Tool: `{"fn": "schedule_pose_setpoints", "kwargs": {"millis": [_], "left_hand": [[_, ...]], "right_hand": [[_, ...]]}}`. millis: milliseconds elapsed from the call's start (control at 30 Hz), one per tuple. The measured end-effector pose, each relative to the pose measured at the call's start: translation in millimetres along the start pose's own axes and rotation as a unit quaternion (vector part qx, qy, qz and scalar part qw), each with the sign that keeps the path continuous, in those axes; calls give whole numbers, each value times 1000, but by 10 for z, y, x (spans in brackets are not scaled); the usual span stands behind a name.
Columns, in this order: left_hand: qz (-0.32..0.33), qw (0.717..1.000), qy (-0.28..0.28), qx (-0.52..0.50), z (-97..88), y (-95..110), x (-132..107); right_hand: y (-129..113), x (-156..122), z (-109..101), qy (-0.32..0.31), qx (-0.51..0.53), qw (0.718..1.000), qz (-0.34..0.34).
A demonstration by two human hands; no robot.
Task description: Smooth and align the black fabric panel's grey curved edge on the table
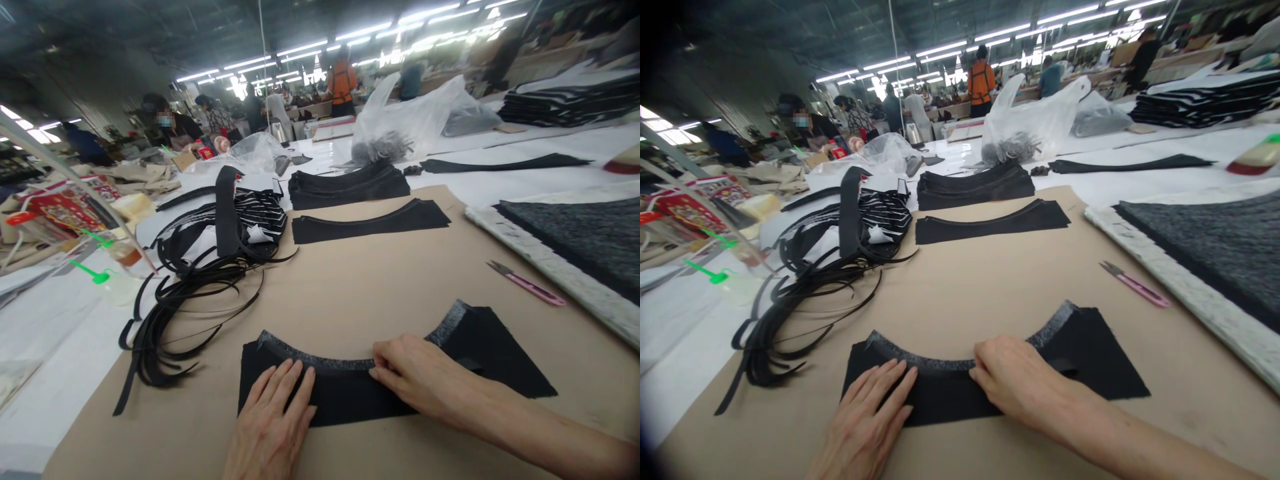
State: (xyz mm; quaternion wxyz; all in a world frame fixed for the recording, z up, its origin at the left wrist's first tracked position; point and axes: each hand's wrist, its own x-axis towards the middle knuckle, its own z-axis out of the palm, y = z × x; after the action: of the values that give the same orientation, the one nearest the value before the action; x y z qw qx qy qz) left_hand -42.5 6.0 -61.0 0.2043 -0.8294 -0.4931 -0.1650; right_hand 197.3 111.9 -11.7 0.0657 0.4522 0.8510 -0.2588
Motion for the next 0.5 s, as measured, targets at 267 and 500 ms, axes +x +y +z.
{"fn": "schedule_pose_setpoints", "kwargs": {"millis": [267, 500], "left_hand": [[-10, 1000, -2, 28, -13, 68, 42], [-41, 999, 12, 13, 19, 99, 31]], "right_hand": [[-38, 6, -18, 6, -32, 999, 12], [-133, 27, -90, -10, -68, 997, 34]]}}
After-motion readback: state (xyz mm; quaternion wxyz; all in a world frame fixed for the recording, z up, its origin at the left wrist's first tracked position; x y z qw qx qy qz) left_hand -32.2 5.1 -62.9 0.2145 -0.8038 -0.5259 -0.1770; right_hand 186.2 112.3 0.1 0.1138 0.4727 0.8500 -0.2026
